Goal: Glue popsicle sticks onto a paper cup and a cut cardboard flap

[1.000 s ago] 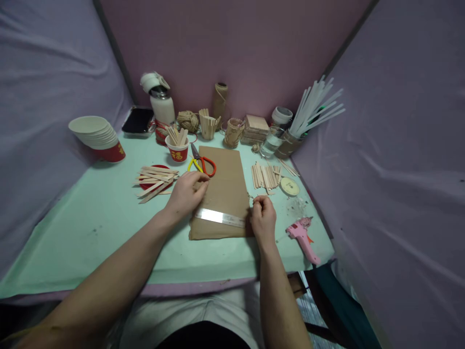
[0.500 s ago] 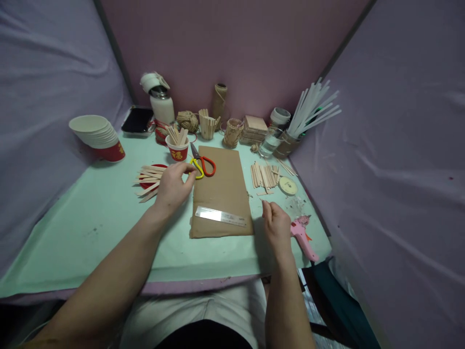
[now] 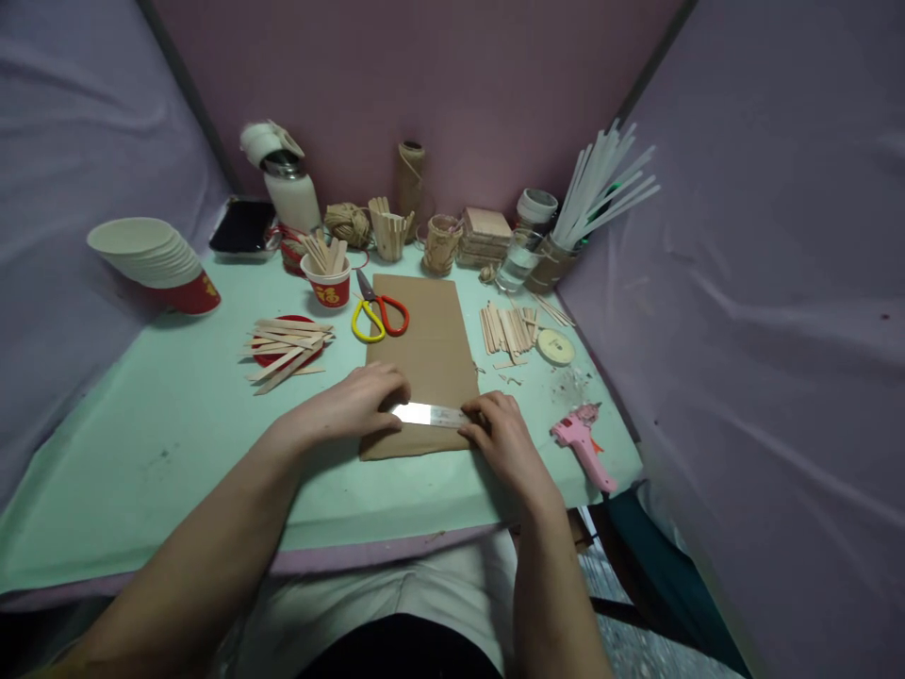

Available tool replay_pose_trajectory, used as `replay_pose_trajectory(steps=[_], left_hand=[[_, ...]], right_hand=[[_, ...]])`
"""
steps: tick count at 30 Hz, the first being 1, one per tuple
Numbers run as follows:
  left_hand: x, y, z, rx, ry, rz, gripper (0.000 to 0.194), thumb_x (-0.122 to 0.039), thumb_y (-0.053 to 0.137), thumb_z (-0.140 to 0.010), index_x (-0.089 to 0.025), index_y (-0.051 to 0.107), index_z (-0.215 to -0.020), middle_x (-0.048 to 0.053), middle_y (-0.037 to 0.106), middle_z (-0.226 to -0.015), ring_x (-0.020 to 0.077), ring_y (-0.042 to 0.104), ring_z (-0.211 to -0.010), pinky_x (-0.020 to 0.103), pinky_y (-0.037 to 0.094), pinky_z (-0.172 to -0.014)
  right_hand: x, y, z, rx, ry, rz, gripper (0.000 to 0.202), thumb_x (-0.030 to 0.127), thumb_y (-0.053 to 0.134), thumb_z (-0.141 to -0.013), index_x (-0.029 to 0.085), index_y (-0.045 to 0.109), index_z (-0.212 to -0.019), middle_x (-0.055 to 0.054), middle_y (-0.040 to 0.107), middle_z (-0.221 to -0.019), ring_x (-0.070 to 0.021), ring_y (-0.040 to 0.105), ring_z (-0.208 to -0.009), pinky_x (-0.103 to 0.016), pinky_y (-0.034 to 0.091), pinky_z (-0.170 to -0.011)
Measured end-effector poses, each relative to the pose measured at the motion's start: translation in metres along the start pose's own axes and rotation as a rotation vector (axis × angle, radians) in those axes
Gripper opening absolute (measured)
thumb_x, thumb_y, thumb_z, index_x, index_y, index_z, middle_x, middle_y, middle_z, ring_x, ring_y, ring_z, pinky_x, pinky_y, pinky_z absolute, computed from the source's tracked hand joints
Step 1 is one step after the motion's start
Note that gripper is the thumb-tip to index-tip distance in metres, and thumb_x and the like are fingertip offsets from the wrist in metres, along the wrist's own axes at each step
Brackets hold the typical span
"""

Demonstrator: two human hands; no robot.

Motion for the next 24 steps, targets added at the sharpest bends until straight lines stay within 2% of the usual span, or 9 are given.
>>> replay_pose_trajectory(steps=[6,9,12,15,17,20,22,24], left_hand=[[0.006,0.011,-0.005,-0.034,0.013,-0.027,0.009,-0.016,0.059,-0.077,-0.021,0.063,-0.084,0.005,0.064,-0.087,0.0219,0.058,-0.083,0.032,0.041,-0.072],[0.003,0.009,-0.008,-0.081,0.023,-0.015,0.013,-0.013,0.054,-0.08,-0.021,0.064,-0.076,0.004,0.063,-0.081,0.0205,0.058,-0.077,0.031,0.041,-0.068],[-0.006,0.005,-0.01,-0.137,-0.012,-0.142,0.019,-0.013,0.051,-0.084,-0.02,0.066,-0.075,0.007,0.063,-0.083,0.023,0.059,-0.08,0.034,0.042,-0.068],[-0.024,0.014,-0.009,-0.103,-0.011,-0.289,0.014,-0.016,0.054,-0.087,-0.018,0.067,-0.084,0.01,0.065,-0.09,0.026,0.06,-0.087,0.036,0.045,-0.072],[-0.037,0.025,-0.007,-0.095,0.001,-0.313,0.013,-0.021,0.057,-0.088,-0.016,0.067,-0.094,0.011,0.066,-0.099,0.0272,0.06,-0.094,0.037,0.047,-0.075],[-0.056,0.044,-0.002,-0.158,0.028,-0.313,0.029,-0.026,0.06,-0.088,-0.014,0.061,-0.115,0.015,0.062,-0.119,0.0278,0.058,-0.109,0.04,0.048,-0.088],[-0.068,0.056,0.003,-0.212,0.083,-0.32,0.046,-0.037,0.062,-0.087,-0.011,0.056,-0.124,0.018,0.058,-0.129,0.0299,0.051,-0.123,0.044,0.04,-0.103],[-0.073,0.066,0.006,-0.212,0.08,-0.333,0.06,-0.049,0.061,-0.086,-0.011,0.052,-0.131,0.019,0.052,-0.138,0.0312,0.045,-0.131,0.047,0.031,-0.111]], right_hand=[[-0.004,0.002,-0.006,0.0,0.052,-0.074,0.008,0.02,0.061,-0.079,0.022,0.058,-0.087,-0.003,0.061,-0.089,-0.0216,0.055,-0.088,-0.035,0.044,-0.079],[-0.005,-0.001,-0.01,-0.094,0.047,-0.089,0.002,0.021,0.057,-0.082,0.022,0.056,-0.081,-0.002,0.061,-0.082,-0.0201,0.055,-0.081,-0.033,0.044,-0.074],[-0.004,-0.007,-0.012,-0.229,-0.042,-0.049,0.009,0.02,0.054,-0.085,0.023,0.056,-0.077,-0.003,0.061,-0.08,-0.0202,0.055,-0.08,-0.034,0.044,-0.075],[-0.006,-0.009,-0.01,-0.302,-0.117,-0.019,0.012,0.019,0.054,-0.088,0.023,0.06,-0.078,-0.004,0.064,-0.083,-0.0207,0.058,-0.083,-0.037,0.044,-0.081],[-0.008,-0.007,-0.008,-0.301,-0.129,-0.02,0.011,0.021,0.055,-0.089,0.023,0.064,-0.082,-0.005,0.067,-0.088,-0.0212,0.06,-0.087,-0.039,0.046,-0.084],[-0.011,-0.005,-0.003,-0.292,-0.118,-0.023,0.012,0.026,0.058,-0.089,0.024,0.07,-0.092,-0.007,0.069,-0.1,-0.0231,0.062,-0.096,-0.043,0.049,-0.088],[-0.011,-0.005,-0.002,-0.298,-0.117,-0.015,0.017,0.028,0.058,-0.089,0.025,0.071,-0.1,-0.009,0.069,-0.107,-0.0246,0.061,-0.102,-0.046,0.049,-0.091],[-0.007,-0.002,-0.001,-0.275,-0.146,-0.01,0.023,0.028,0.056,-0.091,0.027,0.07,-0.109,-0.009,0.068,-0.115,-0.0255,0.06,-0.109,-0.049,0.048,-0.096]])
Point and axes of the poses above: each hand's wrist, its own z-axis away from the middle knuckle, its own y-axis out of the palm, x = y × z, the point moved 7 cm from there along -z, towards the middle knuckle
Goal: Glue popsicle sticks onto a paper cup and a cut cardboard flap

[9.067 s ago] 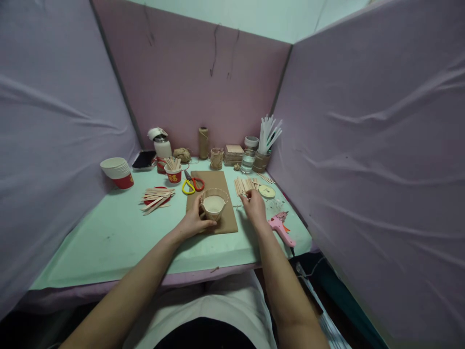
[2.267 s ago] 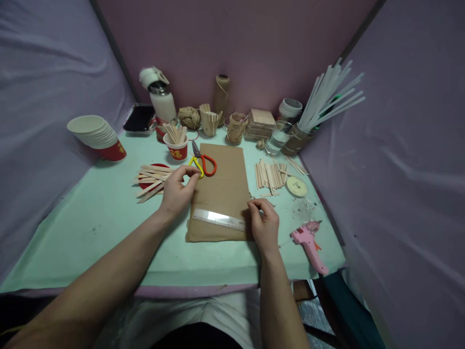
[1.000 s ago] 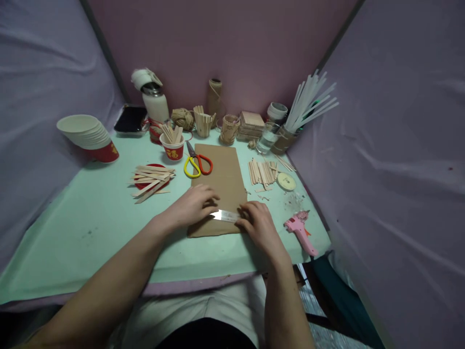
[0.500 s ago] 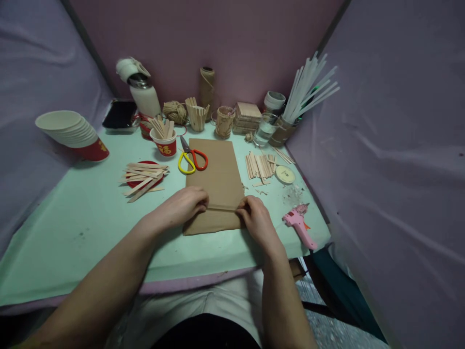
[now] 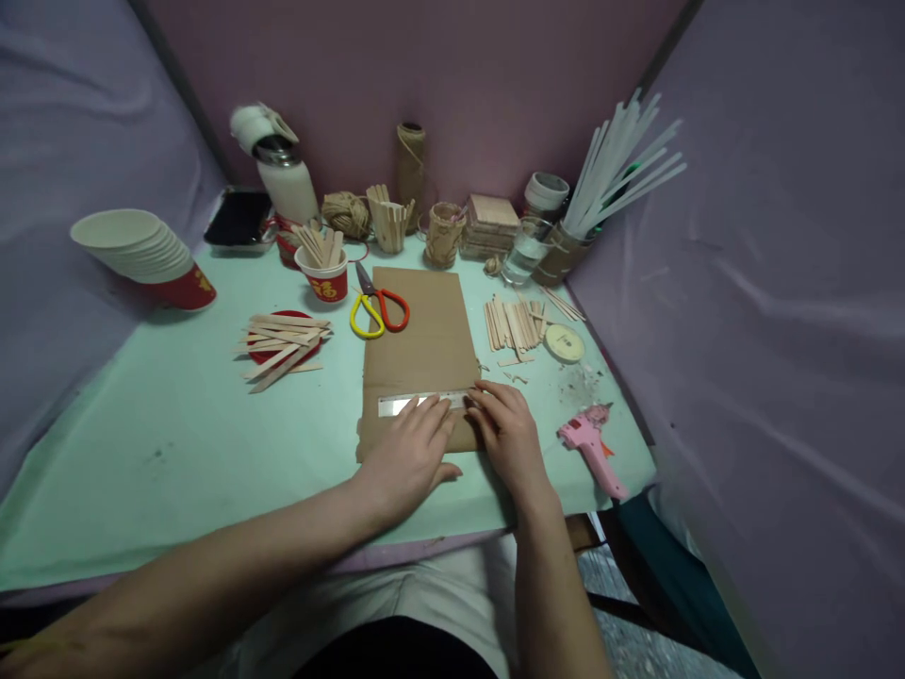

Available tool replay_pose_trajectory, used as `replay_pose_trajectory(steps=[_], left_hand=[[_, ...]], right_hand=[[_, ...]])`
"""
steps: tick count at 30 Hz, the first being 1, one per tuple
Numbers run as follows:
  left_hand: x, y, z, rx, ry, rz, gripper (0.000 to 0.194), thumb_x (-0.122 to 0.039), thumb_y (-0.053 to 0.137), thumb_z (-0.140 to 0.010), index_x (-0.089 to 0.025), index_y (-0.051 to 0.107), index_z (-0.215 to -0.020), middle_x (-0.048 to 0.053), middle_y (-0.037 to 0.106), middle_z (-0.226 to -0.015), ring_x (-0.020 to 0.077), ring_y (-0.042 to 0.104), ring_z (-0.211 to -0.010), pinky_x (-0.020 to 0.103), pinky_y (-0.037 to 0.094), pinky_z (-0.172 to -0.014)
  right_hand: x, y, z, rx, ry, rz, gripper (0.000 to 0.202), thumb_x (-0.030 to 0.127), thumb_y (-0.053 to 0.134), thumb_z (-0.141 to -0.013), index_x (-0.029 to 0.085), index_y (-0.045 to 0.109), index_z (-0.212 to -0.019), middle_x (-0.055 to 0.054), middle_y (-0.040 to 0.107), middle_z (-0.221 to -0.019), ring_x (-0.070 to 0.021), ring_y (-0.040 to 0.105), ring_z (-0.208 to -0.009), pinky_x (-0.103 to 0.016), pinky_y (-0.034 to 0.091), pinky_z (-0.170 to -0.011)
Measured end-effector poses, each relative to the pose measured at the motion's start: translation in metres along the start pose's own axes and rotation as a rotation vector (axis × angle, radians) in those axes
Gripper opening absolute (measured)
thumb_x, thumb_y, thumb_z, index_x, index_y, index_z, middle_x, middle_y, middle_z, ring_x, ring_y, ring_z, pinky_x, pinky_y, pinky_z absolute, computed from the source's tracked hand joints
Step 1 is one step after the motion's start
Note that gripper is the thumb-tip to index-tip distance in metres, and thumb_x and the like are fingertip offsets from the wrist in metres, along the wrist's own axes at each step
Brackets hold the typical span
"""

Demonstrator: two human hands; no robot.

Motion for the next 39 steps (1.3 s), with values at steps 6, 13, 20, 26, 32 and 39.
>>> replay_pose_trajectory(steps=[6,13,20,26,32,39], left_hand=[[0.003,0.006,0.005,0.098,-0.16,-0.004,0.074,-0.064,0.057,-0.081,-0.021,0.046,-0.14,0.017,0.043,-0.148,0.0347,0.035,-0.138,0.064,0.021,-0.112],[0.003,0.011,0.007,0.146,-0.182,-0.008,0.081,-0.065,0.058,-0.08,-0.019,0.042,-0.144,0.016,0.038,-0.151,0.0361,0.029,-0.141,0.068,0.021,-0.111],[0.006,0.01,0.005,0.153,-0.193,-0.01,0.076,-0.063,0.058,-0.081,-0.022,0.043,-0.143,0.014,0.039,-0.151,0.0358,0.031,-0.14,0.067,0.023,-0.11],[0.006,0.011,0.006,0.166,-0.198,-0.047,0.081,-0.066,0.053,-0.083,-0.016,0.039,-0.145,0.016,0.04,-0.15,0.0333,0.03,-0.14,0.066,0.022,-0.112],[0.005,0.01,0.006,0.159,-0.201,-0.051,0.084,-0.07,0.047,-0.083,-0.013,0.038,-0.145,0.015,0.04,-0.15,0.0335,0.029,-0.14,0.067,0.02,-0.112],[0.005,0.012,0.005,0.175,-0.202,-0.082,0.083,-0.071,0.044,-0.084,-0.015,0.04,-0.145,0.013,0.04,-0.151,0.0345,0.028,-0.14,0.066,0.019,-0.112]], right_hand=[[0.016,0.021,0.005,0.173,-0.092,-0.007,0.035,0.024,0.049,-0.095,0.027,0.06,-0.128,-0.009,0.059,-0.134,-0.0251,0.049,-0.129,-0.053,0.043,-0.106],[0.02,0.026,0.014,0.132,-0.087,0.031,0.038,0.022,0.049,-0.095,0.026,0.058,-0.131,-0.01,0.059,-0.135,-0.0263,0.048,-0.13,-0.054,0.044,-0.105],[0.02,0.027,0.013,0.142,-0.078,0.03,0.037,0.022,0.048,-0.095,0.024,0.058,-0.131,-0.01,0.058,-0.136,-0.0259,0.045,-0.132,-0.053,0.043,-0.107],[0.022,0.015,0.013,-0.002,-0.084,0.047,0.03,0.022,0.05,-0.094,0.02,0.064,-0.122,-0.012,0.063,-0.127,-0.0247,0.053,-0.123,-0.049,0.046,-0.102],[0.02,-0.003,0.017,-0.211,-0.03,0.11,0.022,0.019,0.051,-0.093,0.018,0.069,-0.106,-0.01,0.071,-0.103,-0.0214,0.063,-0.099,-0.043,0.051,-0.091],[0.015,0.005,0.017,-0.155,-0.014,0.132,0.021,0.018,0.052,-0.093,0.015,0.07,-0.103,-0.012,0.07,-0.109,-0.0228,0.061,-0.105,-0.043,0.05,-0.094]])
Point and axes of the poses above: each hand's wrist, its own z-axis away from the middle knuckle, its own y-axis out of the palm, x = y × z, the point moved 7 cm from there along -z, towards the middle knuckle
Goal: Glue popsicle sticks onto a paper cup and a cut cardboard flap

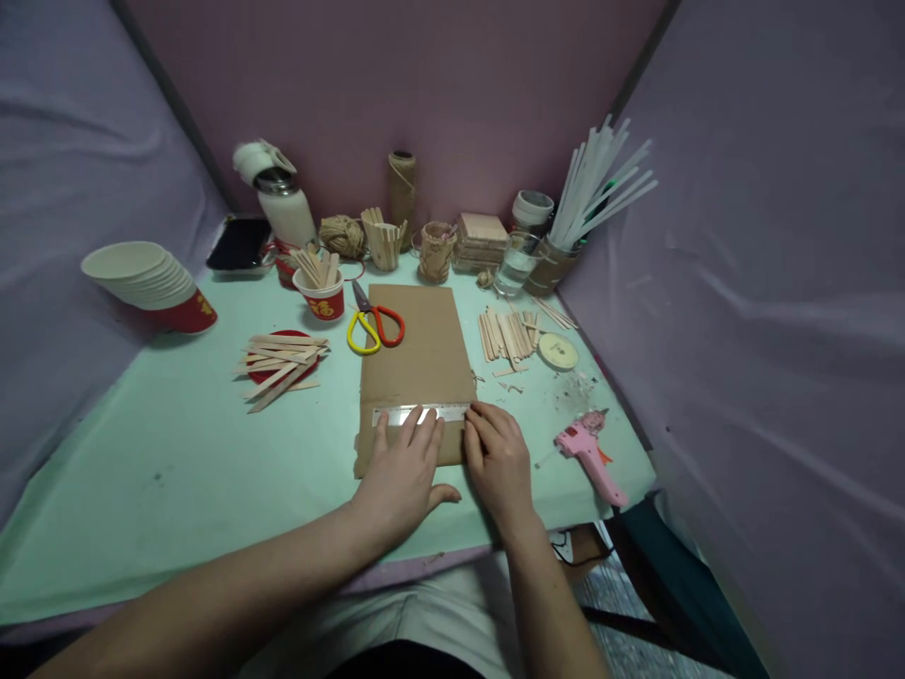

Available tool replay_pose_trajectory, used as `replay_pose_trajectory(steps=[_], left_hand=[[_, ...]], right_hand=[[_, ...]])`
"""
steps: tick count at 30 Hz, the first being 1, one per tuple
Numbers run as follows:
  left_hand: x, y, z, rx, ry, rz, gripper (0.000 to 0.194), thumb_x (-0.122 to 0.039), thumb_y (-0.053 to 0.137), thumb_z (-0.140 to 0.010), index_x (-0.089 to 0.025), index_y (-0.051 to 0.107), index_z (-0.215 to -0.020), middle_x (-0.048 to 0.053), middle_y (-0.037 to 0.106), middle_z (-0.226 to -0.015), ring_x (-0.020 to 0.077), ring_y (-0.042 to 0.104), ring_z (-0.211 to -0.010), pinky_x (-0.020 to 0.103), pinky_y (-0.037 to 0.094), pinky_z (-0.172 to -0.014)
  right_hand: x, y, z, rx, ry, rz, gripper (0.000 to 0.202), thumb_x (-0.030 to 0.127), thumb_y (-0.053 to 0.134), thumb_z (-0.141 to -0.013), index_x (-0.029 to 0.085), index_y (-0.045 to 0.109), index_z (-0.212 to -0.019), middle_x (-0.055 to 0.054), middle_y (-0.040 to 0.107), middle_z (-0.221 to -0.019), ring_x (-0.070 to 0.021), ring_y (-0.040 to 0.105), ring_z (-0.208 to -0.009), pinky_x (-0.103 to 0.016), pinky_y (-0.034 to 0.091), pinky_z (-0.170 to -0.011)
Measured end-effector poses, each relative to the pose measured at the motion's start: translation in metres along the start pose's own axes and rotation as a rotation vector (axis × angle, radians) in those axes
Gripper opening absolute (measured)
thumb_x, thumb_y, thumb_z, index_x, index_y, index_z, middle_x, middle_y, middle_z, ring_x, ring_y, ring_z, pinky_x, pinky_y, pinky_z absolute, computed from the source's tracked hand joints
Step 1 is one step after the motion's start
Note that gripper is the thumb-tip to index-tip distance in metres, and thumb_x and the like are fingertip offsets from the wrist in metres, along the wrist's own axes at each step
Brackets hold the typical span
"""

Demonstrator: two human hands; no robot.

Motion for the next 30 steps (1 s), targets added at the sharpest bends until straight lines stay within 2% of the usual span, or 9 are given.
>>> replay_pose_trajectory(steps=[9,30], left_hand=[[0.0001,-0.0013,0.0005,-0.009,-0.015,-0.009,0.081,-0.069,0.046,-0.084,-0.015,0.04,-0.145,0.014,0.04,-0.151,0.033,0.028,-0.141,0.065,0.02,-0.113],[-0.0005,-0.003,0.0014,-0.021,-0.018,-0.006,0.081,-0.067,0.049,-0.084,-0.014,0.039,-0.145,0.014,0.04,-0.151,0.0328,0.029,-0.141,0.066,0.019,-0.113]], right_hand=[[0.0001,0.0043,0.0004,0.039,-0.021,-0.007,0.023,0.019,0.05,-0.093,0.016,0.07,-0.105,-0.013,0.07,-0.112,-0.023,0.062,-0.109,-0.044,0.051,-0.096],[-0.0003,0.0045,-0.0012,0.025,-0.022,0.007,0.022,0.018,0.051,-0.093,0.015,0.071,-0.102,-0.012,0.071,-0.109,-0.0228,0.063,-0.106,-0.043,0.051,-0.096]])
Point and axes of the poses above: each hand's wrist, its own z-axis away from the middle knuckle, its own y-axis out of the palm, x = y × z, the point moved 7 cm from there along -z, towards the middle knuckle
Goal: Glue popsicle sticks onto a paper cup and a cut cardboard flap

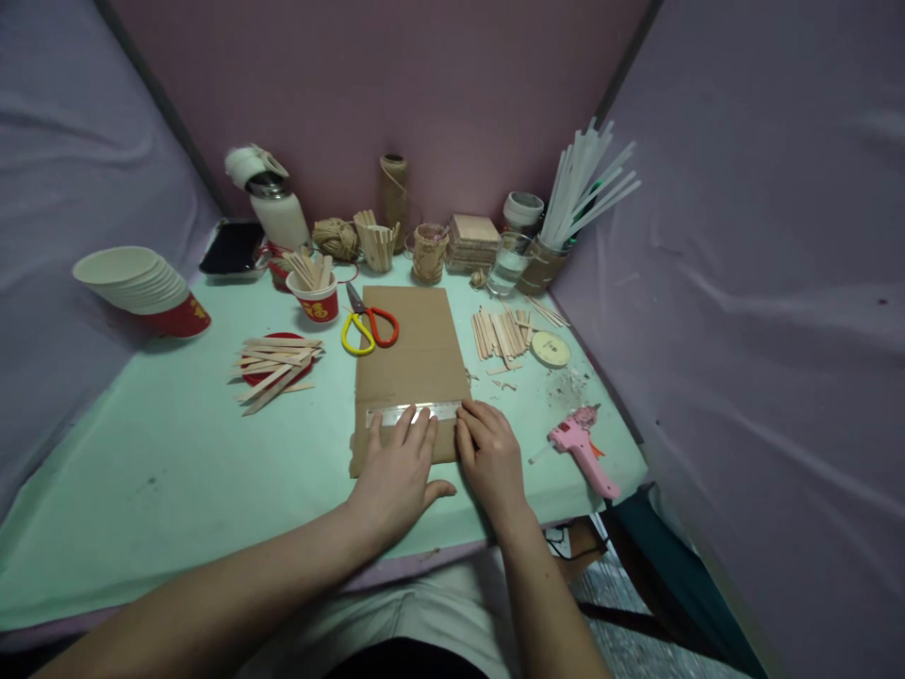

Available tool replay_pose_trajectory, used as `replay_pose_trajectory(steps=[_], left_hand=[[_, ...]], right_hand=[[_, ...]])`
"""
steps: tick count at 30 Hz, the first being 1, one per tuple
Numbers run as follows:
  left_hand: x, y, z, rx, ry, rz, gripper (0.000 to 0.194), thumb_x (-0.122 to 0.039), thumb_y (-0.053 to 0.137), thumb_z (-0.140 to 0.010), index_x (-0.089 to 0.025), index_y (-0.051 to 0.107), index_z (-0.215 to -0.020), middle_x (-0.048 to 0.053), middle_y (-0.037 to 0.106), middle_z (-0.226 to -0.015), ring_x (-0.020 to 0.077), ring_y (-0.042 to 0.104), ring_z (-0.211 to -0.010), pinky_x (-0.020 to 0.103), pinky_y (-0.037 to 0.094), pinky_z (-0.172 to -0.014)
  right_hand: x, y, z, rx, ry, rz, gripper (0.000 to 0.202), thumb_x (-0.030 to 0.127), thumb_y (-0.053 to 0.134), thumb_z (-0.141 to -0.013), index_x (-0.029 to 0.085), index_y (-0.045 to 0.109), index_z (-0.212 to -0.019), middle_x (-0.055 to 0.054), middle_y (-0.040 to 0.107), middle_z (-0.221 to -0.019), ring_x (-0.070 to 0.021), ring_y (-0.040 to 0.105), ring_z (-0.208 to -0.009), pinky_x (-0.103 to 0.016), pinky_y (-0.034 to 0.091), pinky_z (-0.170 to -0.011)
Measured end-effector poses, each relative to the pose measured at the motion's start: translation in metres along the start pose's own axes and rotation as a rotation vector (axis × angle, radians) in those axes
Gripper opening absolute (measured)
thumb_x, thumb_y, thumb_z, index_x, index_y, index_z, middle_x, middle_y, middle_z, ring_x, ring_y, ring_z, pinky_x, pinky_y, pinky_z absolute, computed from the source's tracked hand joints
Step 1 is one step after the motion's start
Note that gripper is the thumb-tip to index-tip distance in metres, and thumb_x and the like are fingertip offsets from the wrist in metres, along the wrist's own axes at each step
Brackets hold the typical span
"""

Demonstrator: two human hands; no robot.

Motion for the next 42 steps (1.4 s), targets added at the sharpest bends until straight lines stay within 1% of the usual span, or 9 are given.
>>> replay_pose_trajectory(steps=[5,13,19,24,34,37,39,40,42], left_hand=[[-0.001,-0.001,0.001,-0.003,0.002,-0.003,0.079,-0.066,0.048,-0.086,-0.013,0.039,-0.145,0.014,0.041,-0.15,0.0322,0.03,-0.14,0.065,0.019,-0.113],[-0.002,-0.002,0.003,-0.001,0.0,-0.011,0.075,-0.064,0.05,-0.086,-0.017,0.042,-0.144,0.013,0.042,-0.15,0.0332,0.031,-0.139,0.064,0.021,-0.112],[-0.006,-0.001,0.005,0.005,0.009,-0.019,0.076,-0.065,0.05,-0.085,-0.017,0.042,-0.144,0.013,0.042,-0.15,0.0345,0.029,-0.14,0.065,0.02,-0.112],[-0.009,-0.001,0.008,0.0,0.026,-0.013,0.075,-0.065,0.041,-0.089,-0.014,0.042,-0.143,0.014,0.043,-0.149,0.0325,0.03,-0.139,0.066,0.02,-0.112],[-0.008,0.0,0.008,-0.042,0.021,0.002,0.074,-0.067,0.041,-0.088,-0.015,0.048,-0.14,0.014,0.046,-0.147,0.0334,0.033,-0.137,0.066,0.021,-0.111],[-0.007,0.0,0.007,-0.047,0.018,0.004,0.076,-0.068,0.043,-0.086,-0.015,0.047,-0.14,0.013,0.046,-0.146,0.0332,0.033,-0.138,0.065,0.023,-0.111],[-0.007,0.0,0.007,-0.048,0.021,0.002,0.078,-0.069,0.047,-0.084,-0.015,0.046,-0.141,0.013,0.046,-0.147,0.0335,0.032,-0.138,0.064,0.024,-0.111],[-0.007,0.0,0.007,-0.048,0.024,0.003,0.079,-0.069,0.048,-0.083,-0.015,0.046,-0.14,0.014,0.046,-0.147,0.0337,0.032,-0.138,0.064,0.024,-0.111],[-0.007,-0.001,0.007,-0.045,0.022,0.008,0.08,-0.069,0.051,-0.081,-0.015,0.047,-0.14,0.014,0.046,-0.147,0.0336,0.033,-0.137,0.064,0.024,-0.111]], right_hand=[[0.002,-0.002,0.0,-0.006,-0.001,0.008,0.023,0.019,0.051,-0.093,0.016,0.072,-0.101,-0.012,0.072,-0.107,-0.0234,0.063,-0.105,-0.044,0.051,-0.095],[0.002,-0.003,0.001,-0.011,0.004,0.013,0.022,0.02,0.052,-0.093,0.02,0.072,-0.102,-0.01,0.072,-0.107,-0.0235,0.063,-0.105,-0.046,0.051,-0.095],[0.009,-0.002,-0.001,0.052,-0.035,-0.03,0.024,0.02,0.054,-0.091,0.019,0.069,-0.111,-0.01,0.068,-0.118,-0.0247,0.055,-0.117,-0.047,0.048,-0.101],[0.011,-0.002,-0.002,0.064,-0.06,-0.042,0.022,0.018,0.054,-0.091,0.019,0.071,-0.105,-0.009,0.072,-0.109,-0.0246,0.058,-0.113,-0.048,0.049,-0.099],[0.011,-0.003,-0.002,0.075,-0.059,-0.028,0.022,0.021,0.052,-0.092,0.021,0.071,-0.104,-0.008,0.072,-0.109,-0.0239,0.06,-0.11,-0.046,0.049,-0.097],[-0.004,-0.018,-0.021,0.063,0.016,0.077,0.023,0.026,0.05,-0.093,0.02,0.07,-0.104,-0.01,0.071,-0.106,-0.0239,0.062,-0.104,-0.043,0.049,-0.094],[-0.026,-0.029,-0.044,0.097,0.144,0.249,0.026,0.028,0.05,-0.092,0.017,0.068,-0.105,-0.012,0.071,-0.105,-0.0256,0.063,-0.1,-0.041,0.048,-0.091],[-0.041,-0.03,-0.057,0.188,0.233,0.354,0.026,0.029,0.05,-0.092,0.016,0.068,-0.104,-0.013,0.072,-0.102,-0.0262,0.064,-0.096,-0.039,0.048,-0.085],[-0.069,-0.024,-0.079,0.45,0.387,0.529,0.028,0.033,0.049,-0.092,0.016,0.067,-0.106,-0.014,0.072,-0.098,-0.0261,0.066,-0.092,-0.033,0.046,-0.075]])
Point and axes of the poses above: each hand's wrist, its own z-axis away from the middle knuckle, its own y-axis out of the palm, x = y × z, the point moved 7 cm from there along -z, towards the middle knuckle
